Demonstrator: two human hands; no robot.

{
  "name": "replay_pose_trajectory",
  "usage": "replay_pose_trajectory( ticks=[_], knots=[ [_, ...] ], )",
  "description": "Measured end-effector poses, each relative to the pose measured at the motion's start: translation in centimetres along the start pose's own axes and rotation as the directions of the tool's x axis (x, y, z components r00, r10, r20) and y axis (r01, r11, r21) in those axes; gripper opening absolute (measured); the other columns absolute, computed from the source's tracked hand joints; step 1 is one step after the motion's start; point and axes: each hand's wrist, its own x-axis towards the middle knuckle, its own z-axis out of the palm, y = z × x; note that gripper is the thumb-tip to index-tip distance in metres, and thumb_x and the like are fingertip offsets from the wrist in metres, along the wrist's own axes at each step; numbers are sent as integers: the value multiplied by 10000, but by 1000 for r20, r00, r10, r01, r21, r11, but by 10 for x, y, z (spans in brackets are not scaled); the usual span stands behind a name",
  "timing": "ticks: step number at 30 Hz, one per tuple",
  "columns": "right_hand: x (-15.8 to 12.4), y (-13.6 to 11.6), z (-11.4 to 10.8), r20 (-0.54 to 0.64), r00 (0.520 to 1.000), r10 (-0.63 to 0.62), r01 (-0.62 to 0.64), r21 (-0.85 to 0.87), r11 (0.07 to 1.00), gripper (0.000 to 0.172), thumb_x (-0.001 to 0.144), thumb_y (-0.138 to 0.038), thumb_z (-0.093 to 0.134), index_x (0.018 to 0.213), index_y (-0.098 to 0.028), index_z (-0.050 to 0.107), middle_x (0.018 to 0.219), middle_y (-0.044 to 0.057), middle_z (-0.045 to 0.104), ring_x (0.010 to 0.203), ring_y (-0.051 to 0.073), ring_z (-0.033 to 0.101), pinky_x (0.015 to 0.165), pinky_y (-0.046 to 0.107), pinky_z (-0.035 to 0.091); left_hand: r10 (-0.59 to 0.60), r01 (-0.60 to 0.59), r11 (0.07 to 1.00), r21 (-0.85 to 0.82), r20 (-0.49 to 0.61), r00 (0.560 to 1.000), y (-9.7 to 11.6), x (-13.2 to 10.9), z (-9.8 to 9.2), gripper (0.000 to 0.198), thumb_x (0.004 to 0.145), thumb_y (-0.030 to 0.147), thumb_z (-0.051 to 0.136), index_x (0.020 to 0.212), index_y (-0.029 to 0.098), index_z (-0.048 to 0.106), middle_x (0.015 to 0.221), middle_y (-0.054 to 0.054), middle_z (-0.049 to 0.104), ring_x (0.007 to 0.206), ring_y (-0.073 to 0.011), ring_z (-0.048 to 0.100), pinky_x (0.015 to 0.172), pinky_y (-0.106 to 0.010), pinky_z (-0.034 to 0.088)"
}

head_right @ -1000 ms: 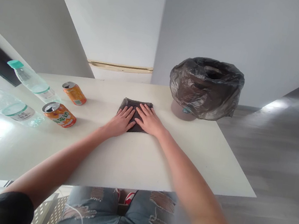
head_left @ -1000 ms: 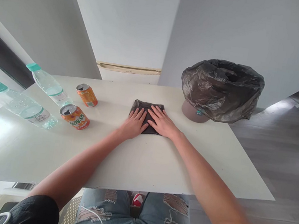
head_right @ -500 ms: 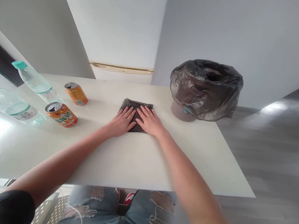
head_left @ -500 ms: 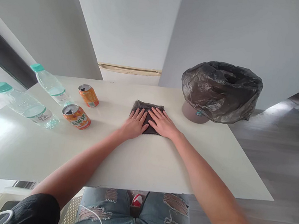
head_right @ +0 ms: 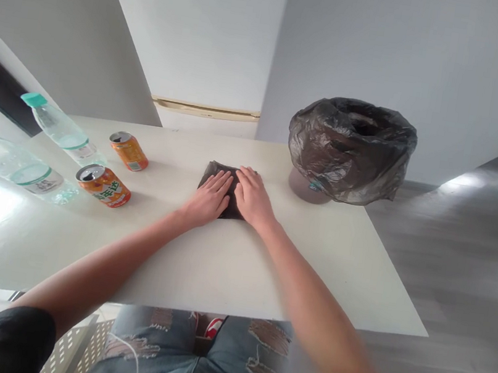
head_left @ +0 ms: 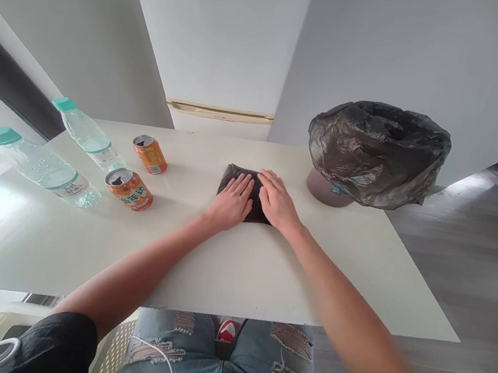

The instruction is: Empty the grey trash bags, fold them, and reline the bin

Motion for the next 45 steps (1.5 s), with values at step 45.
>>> replay_pose_trajectory(
  ticks=[45],
  knots=[
    [-15, 1, 13, 320, 929, 184, -86, -298, 951, 756, 1127, -560, 145, 1766, -165, 224, 1836, 92, 141, 1716, 284, 143, 1395, 583, 117, -124, 117, 992, 52, 166, 978, -45, -12, 2, 772, 1130, 522, 267, 1716, 20, 297, 1792, -260, 201, 1697, -386, 161, 1358, -614, 231]
  ],
)
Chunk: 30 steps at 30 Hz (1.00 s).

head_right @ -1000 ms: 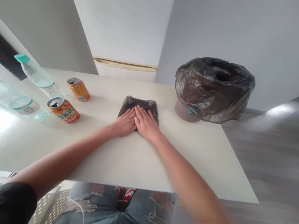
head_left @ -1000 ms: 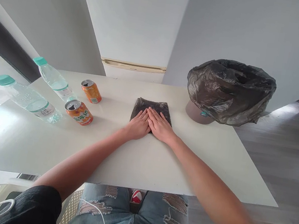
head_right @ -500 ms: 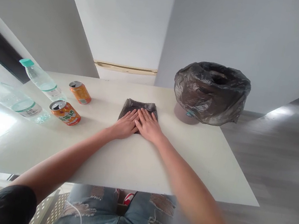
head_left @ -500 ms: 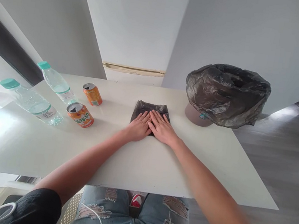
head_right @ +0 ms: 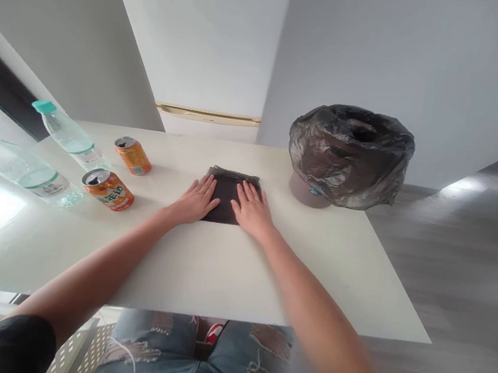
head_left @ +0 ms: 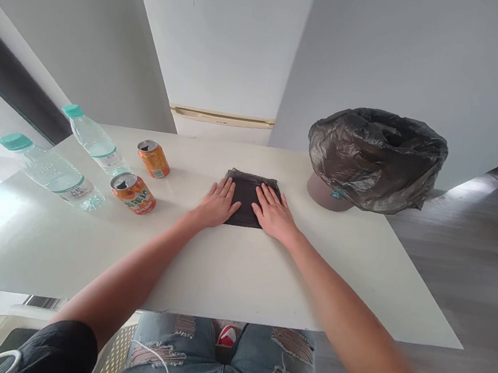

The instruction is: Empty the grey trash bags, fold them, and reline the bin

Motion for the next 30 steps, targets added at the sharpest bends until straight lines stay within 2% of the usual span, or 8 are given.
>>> replay_pose_trajectory(
  ticks=[7, 12, 14, 16, 18, 22, 26, 30],
  knots=[
    [2, 15, 6, -70, 986, 151, -149, 40, 988, 849, 1100, -641, 151, 1757, -105, 205, 1821, 181, 163, 1706, 349, 173, 1366, 668, 128, -21, 21, 999, 29, 24, 999, -1, -1, -1, 808, 1125, 555, 256, 1725, 13, 267, 1798, -263, 174, 1700, -399, 144, 1357, -634, 203],
    [5, 17, -3, -119, 970, 211, -211, 14, 977, 775, 1107, -526, 252, 1701, -33, 321, 1793, 243, 237, 1681, 413, 225, 1320, 746, 178, -33, 33, 999, 5, 24, 999, -3, 0, -1, 816, 1121, 584, 258, 1725, 36, 281, 1803, -252, 179, 1700, -409, 145, 1351, -648, 198],
    [7, 16, -10, -217, 967, 131, -126, 40, 991, 711, 1106, -466, 273, 1668, -49, 400, 1766, 232, 325, 1667, 392, 270, 1330, 693, 232, -45, 45, 999, -6, 2, 999, -2, 1, -3, 815, 1120, 586, 269, 1718, 34, 298, 1807, -251, 175, 1699, -418, 141, 1352, -646, 192],
    [8, 15, -16, -276, 961, -24, 45, 70, 997, 645, 1107, -414, 283, 1638, -101, 473, 1754, 173, 382, 1665, 332, 296, 1361, 587, 256, -45, 45, 999, -21, -20, 999, 0, 2, -6, 807, 1122, 575, 268, 1717, 31, 296, 1814, -242, 159, 1703, -414, 119, 1359, -632, 182],
    [10, 13, -19, -248, 955, -163, 189, 88, 978, 611, 1109, -391, 302, 1624, -136, 508, 1769, 128, 369, 1670, 304, 290, 1376, 534, 250, -26, 25, 999, -33, -29, 999, 3, 3, -9, 791, 1127, 554, 262, 1721, 33, 281, 1818, -230, 157, 1708, -398, 98, 1364, -622, 172],
    [5, 8, -20, -195, 941, -275, 302, 124, 945, 565, 1106, -377, 369, 1586, -149, 563, 1739, 144, 413, 1623, 343, 360, 1340, 565, 321, -7, 6, 999, -52, -28, 1000, 8, 3, -12, 743, 1129, 511, 284, 1705, 43, 318, 1816, -224, 182, 1709, -391, 103, 1362, -636, 174],
    [-6, 2, -24, -228, 886, -403, 447, 194, 873, 369, 1062, -408, 572, 1318, -208, 746, 1358, 138, 693, 1267, 318, 623, 1126, 495, 538, -69, 54, 993, -105, -145, 987, 4, 5, -13, 638, 1128, 433, 288, 1655, 98, 418, 1796, -213, 278, 1698, -397, 173, 1348, -646, 228],
    [-12, 0, -26, -95, 839, -535, 540, 254, 802, 218, 1023, -352, 683, 1156, -209, 781, 1149, 107, 726, 1090, 279, 666, 925, 422, 573, -121, 71, 984, -164, -319, 940, -3, 8, -16, 545, 1122, 365, 308, 1570, 129, 508, 1710, -226, 413, 1666, -394, 275, 1330, -634, 291]
  ],
)
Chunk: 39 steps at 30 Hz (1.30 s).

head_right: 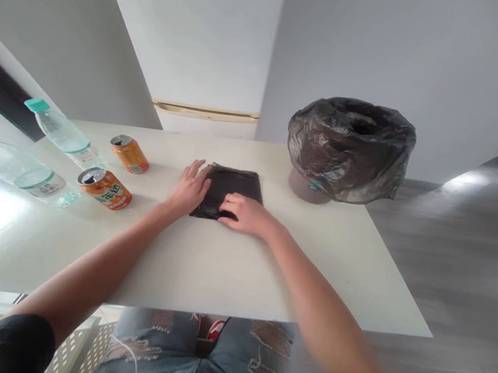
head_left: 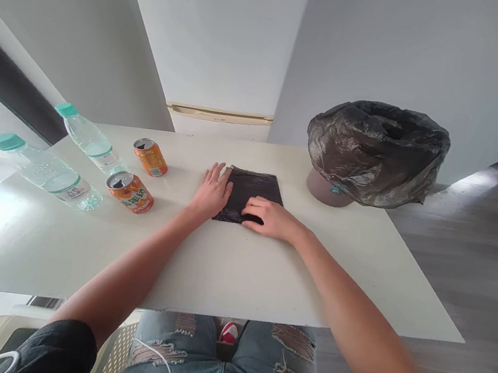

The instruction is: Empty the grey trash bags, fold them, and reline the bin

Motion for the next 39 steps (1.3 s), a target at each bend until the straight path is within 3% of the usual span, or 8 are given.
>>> replay_pose_trajectory(
  ticks=[3, 8, 11, 14, 18, 24, 34, 39],
  knots=[
    [-2, -2, -1, 41, 999, -21, 20, 23, 1000, 160, 1024, -263, 660, 1090, -218, 799, 1112, 87, 736, 1049, 249, 687, 871, 376, 546, 34, -36, 998, -51, -49, 998, 1, 1, -4, 502, 1108, 328, 350, 1524, 127, 548, 1670, -227, 451, 1639, -379, 334, 1330, -602, 321],
    [-4, -10, -2, 115, 986, -118, 100, 147, 984, 177, 1016, -236, 649, 960, -239, 817, 1034, 36, 769, 895, 188, 711, 769, 324, 522, 250, -238, 951, -198, 40, 967, 16, -3, -6, 502, 1105, 320, 372, 1550, 164, 547, 1643, -166, 531, 1568, -292, 470, 1335, -493, 372],
    [1, -8, 1, -93, 991, -96, 109, 137, 985, 244, 1055, -282, 591, 956, -224, 806, 981, 60, 779, 944, 223, 705, 894, 373, 558, 289, -262, 948, -182, 145, 946, 21, -6, 1, 565, 1112, 357, 364, 1623, 145, 478, 1727, -169, 441, 1639, -314, 371, 1369, -533, 289],
    [9, 4, 6, -306, 952, 31, -17, 47, 999, 344, 1094, -296, 473, 1207, -208, 786, 1279, 127, 764, 1236, 288, 673, 1133, 490, 519, 256, -228, 964, -136, 258, 931, 18, -7, 11, 650, 1111, 422, 369, 1688, 122, 380, 1786, -183, 319, 1686, -353, 247, 1372, -593, 233],
    [14, 23, 12, -155, 955, 253, -270, -99, 958, 556, 1122, -366, 356, 1627, -202, 520, 1745, 142, 415, 1639, 345, 352, 1333, 643, 278, 213, -200, 977, -75, 320, 923, 9, -5, 19, 748, 1099, 507, 389, 1719, 96, 314, 1801, -209, 247, 1697, -394, 170, 1365, -635, 198],
    [11, 26, 14, -14, 891, 454, -444, -237, 864, 690, 1136, -561, 248, 1741, -237, 325, 1832, 68, 185, 1712, 321, 154, 1370, 662, 111, 170, -192, 981, 23, 369, 914, 8, -5, 16, 842, 1100, 635, 320, 1732, 79, 291, 1814, -209, 194, 1702, -406, 142, 1372, -633, 140],
    [0, 40, 5, -56, 793, 607, -598, -264, 757, 694, 1130, -593, 213, 1757, -300, 268, 1839, 41, 166, 1711, 334, 150, 1344, 713, 138, 91, -130, 989, 69, 409, 908, 7, -5, 8, 927, 1068, 740, 280, 1758, 123, 227, 1831, -185, 138, 1710, -412, 73, 1366, -654, 95],
    [-8, 45, -11, -199, 882, 427, -468, -264, 843, 561, 1116, -313, 355, 1660, -266, 484, 1765, 88, 387, 1639, 341, 324, 1300, 640, 330, 147, -156, 988, -3, 353, 924, 7, -3, -7, 854, 1051, 745, 374, 1711, 202, 354, 1816, -169, 245, 1692, -442, 147, 1326, -718, 131]
  ],
)
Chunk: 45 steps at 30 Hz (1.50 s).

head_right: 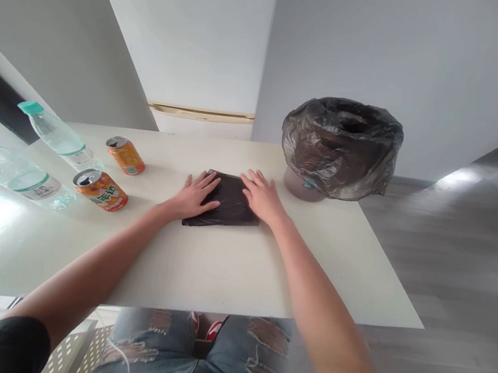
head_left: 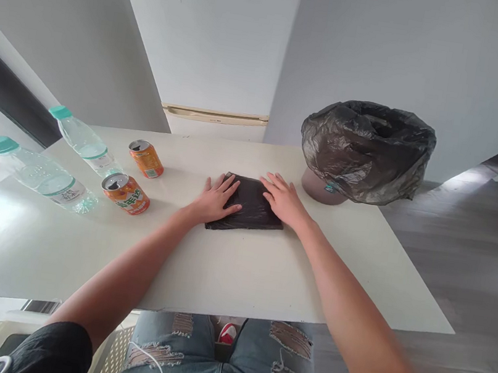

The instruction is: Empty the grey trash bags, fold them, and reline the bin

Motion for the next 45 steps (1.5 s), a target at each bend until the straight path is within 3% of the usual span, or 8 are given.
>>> replay_pose_trajectory(
  ticks=[4, 9, 15, 19, 27, 36, 39, 45],
  knots=[
    [0, 13, -11, -233, 972, -14, 32, 71, 997, 401, 1023, -190, 485, 1290, -199, 783, 1302, 147, 703, 1258, 320, 607, 1117, 473, 524, 284, -286, 952, -110, -33, 958, 5, -4, -17, 647, 993, 743, 557, 1371, 228, 659, 1474, -146, 635, 1387, -354, 567, 1198, -526, 397],
    [-4, 14, -22, -269, 957, -109, 190, 297, 936, 241, 1009, -359, 636, 861, -219, 763, 950, 96, 686, 1007, 290, 629, 960, 446, 523, 492, -469, 865, -177, 116, 863, 11, -8, -25, 435, 909, 621, 729, 1101, 234, 678, 1149, -82, 710, 1041, -279, 627, 957, -428, 432],
    [-19, -7, -41, 107, 861, -496, 363, 554, 749, 460, 852, -599, 853, 1101, -243, 702, 1126, 67, 671, 1056, 258, 591, 930, 391, 506, 455, -435, 877, -206, 63, 888, 12, -10, -26, 83, 873, 246, 628, 942, 227, 670, 1004, -55, 726, 943, -245, 641, 936, -418, 434],
    [-24, -18, -44, 225, 829, -511, 349, 507, 788, 414, 830, -504, 871, 1099, -245, 691, 1117, 60, 667, 1049, 258, 582, 872, 373, 500, 398, -367, 885, -287, 56, 916, 11, -10, -27, 111, 951, 281, 594, 985, 229, 686, 1000, -49, 758, 945, -234, 683, 1018, -429, 441],
    [-16, -3, -39, -18, 981, -195, 162, 632, 758, 236, 968, -386, 645, 818, -204, 656, 876, 33, 689, 785, 182, 591, 799, 350, 478, 353, -325, 866, -381, 6, 935, 3, -8, -28, 439, 970, 605, 684, 1208, 237, 719, 1212, -83, 782, 1121, -272, 715, 1111, -465, 445],
    [-22, -12, -41, 273, 826, -493, 319, 495, 808, 313, 793, -413, 896, 961, -235, 701, 1044, 44, 648, 946, 225, 582, 792, 333, 485, 407, -383, 879, -285, 29, 913, 4, -9, -24, 154, 942, 380, 676, 920, 253, 762, 1294, -77, 765, 1200, -273, 698, 1126, -466, 460],
    [-23, -15, -38, 234, 844, -482, 335, 470, 816, 37, 860, -229, 739, 864, -221, 703, 1011, 51, 655, 911, 215, 602, 786, 335, 481, 411, -381, 860, -339, 17, 912, 2, -7, -24, 224, 977, 442, 663, 919, 250, 763, 1278, -85, 767, 1177, -263, 708, 1105, -455, 480],
    [-17, -3, -36, 63, 962, -267, 166, 639, 751, 35, 861, -244, 660, 853, -210, 664, 989, 42, 742, 865, 196, 658, 843, 341, 499, 426, -385, 825, -415, 9, 905, -4, -5, -25, 542, 972, 670, 646, 1306, 251, 722, 1343, -122, 743, 1256, -305, 680, 1138, -456, 488]
  ],
)
